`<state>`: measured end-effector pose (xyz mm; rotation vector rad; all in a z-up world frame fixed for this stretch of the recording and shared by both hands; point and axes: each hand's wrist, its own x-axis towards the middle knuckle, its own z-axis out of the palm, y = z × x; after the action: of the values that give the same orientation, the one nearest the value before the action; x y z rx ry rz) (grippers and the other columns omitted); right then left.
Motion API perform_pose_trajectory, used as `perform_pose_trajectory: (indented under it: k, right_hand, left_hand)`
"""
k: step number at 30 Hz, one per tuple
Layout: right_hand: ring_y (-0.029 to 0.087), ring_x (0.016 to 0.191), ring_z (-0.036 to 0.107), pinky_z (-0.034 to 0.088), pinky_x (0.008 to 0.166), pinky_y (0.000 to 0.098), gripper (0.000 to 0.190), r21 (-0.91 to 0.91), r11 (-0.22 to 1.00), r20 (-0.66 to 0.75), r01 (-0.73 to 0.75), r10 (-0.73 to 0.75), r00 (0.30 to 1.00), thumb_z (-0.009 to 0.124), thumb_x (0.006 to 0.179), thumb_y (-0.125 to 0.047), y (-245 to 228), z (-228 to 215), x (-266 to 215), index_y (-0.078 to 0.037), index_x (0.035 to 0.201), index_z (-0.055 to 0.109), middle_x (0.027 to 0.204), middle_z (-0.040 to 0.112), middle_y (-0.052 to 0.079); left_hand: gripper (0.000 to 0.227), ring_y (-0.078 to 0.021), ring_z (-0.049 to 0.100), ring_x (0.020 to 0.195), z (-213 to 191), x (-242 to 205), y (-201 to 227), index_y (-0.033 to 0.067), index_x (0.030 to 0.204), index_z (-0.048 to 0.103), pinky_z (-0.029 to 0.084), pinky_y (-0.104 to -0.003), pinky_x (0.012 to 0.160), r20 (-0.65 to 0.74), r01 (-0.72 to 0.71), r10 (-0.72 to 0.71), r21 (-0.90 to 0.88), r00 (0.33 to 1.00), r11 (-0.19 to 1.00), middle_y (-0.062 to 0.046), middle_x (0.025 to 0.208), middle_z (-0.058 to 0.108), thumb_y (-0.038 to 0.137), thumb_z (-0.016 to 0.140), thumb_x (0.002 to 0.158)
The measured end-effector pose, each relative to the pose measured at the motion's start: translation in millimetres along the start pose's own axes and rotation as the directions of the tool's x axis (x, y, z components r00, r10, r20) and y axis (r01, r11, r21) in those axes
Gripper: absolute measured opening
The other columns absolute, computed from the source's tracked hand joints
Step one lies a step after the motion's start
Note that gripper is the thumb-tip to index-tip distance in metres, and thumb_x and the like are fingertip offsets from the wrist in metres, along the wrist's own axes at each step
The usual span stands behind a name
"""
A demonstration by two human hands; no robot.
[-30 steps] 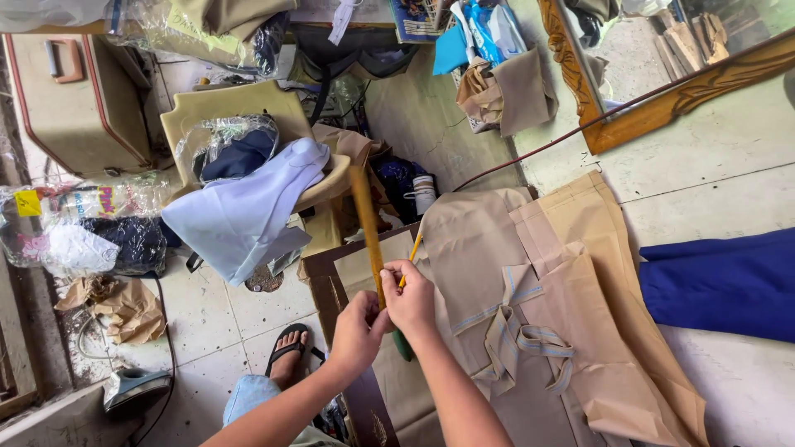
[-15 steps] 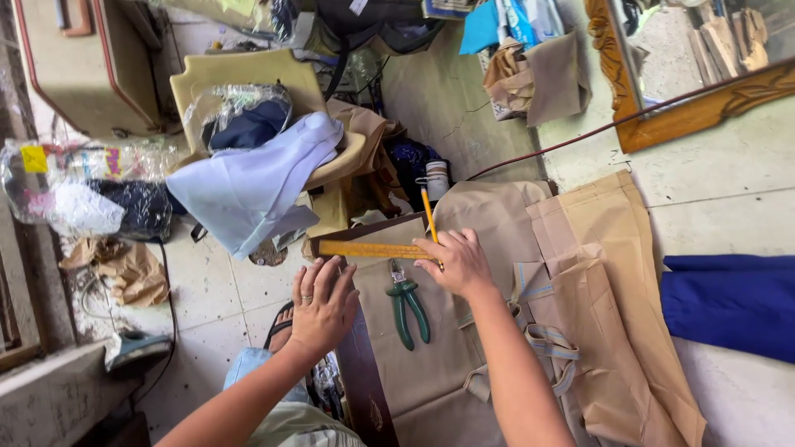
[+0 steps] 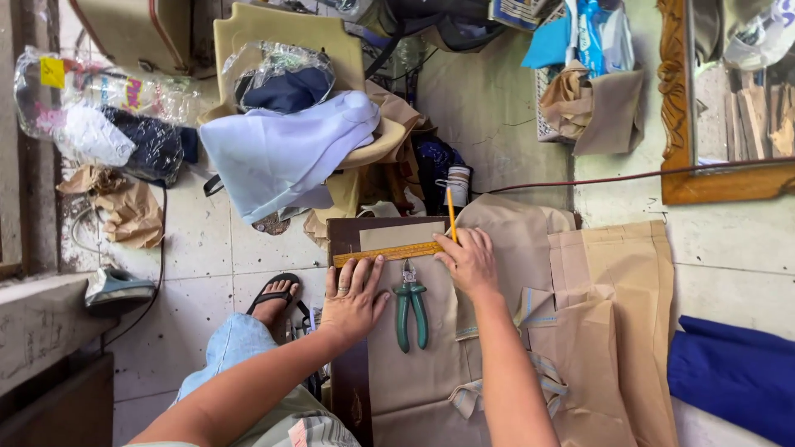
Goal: The person uses shears to cut a large piece of beige fabric on a work table, following a pattern. They then use a ruler and pencil to measure and mark lines on the fabric before cutting again.
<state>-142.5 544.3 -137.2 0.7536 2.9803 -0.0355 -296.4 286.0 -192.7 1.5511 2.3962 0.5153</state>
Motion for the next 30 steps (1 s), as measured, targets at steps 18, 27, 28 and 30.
perform_pose_trajectory:
  k: [18,27,28,30]
  right_hand:
    - [0.021,0.125,0.059,0.039,0.115,0.0474,0.030,0.064,0.984,-0.103,-0.163,0.169,0.980,0.068,0.092,-0.047,11.1,1.6,-8.8,-0.042,0.122,0.072,0.117,0.064,-0.004]
    - [0.022,0.123,0.060,0.039,0.114,0.0482,0.026,0.084,0.982,-0.119,-0.172,0.181,0.976,0.069,0.092,-0.044,8.8,0.4,-5.4,-0.041,0.118,0.074,0.116,0.065,-0.004]
    - [0.022,0.122,0.060,0.039,0.114,0.0480,0.026,0.082,0.982,-0.118,-0.171,0.180,0.977,0.069,0.092,-0.044,9.3,0.7,-6.4,-0.042,0.118,0.074,0.115,0.064,-0.004]
    - [0.022,0.122,0.060,0.039,0.114,0.0489,0.026,0.082,0.981,-0.114,-0.173,0.182,0.977,0.069,0.092,-0.044,10.2,2.4,-5.6,-0.041,0.118,0.074,0.114,0.065,-0.004]
  left_hand:
    - [0.081,-0.0358,0.005,0.155,-5.4,5.9,0.5,0.0224,0.166,0.018,-0.003,-0.058,0.126,-0.073,-0.027,0.029,0.033,0.997,0.999,-0.010,0.163,0.018,0.061,0.036,0.097]
    - [0.081,-0.0370,0.006,0.155,-6.3,8.3,0.2,0.0211,0.165,0.021,-0.001,-0.059,0.126,-0.119,-0.038,0.041,0.034,0.992,0.999,-0.012,0.163,0.019,0.060,0.037,0.096]
    - [0.081,-0.0373,0.008,0.155,-6.1,8.0,0.7,0.0212,0.165,0.022,0.000,-0.060,0.126,-0.134,-0.040,0.045,0.039,0.990,0.998,-0.011,0.162,0.020,0.060,0.037,0.096]
    - [0.081,-0.0373,0.008,0.155,-5.7,7.7,0.6,0.0213,0.165,0.022,0.000,-0.060,0.126,-0.126,-0.041,0.045,0.039,0.991,0.998,-0.011,0.162,0.020,0.060,0.037,0.096]
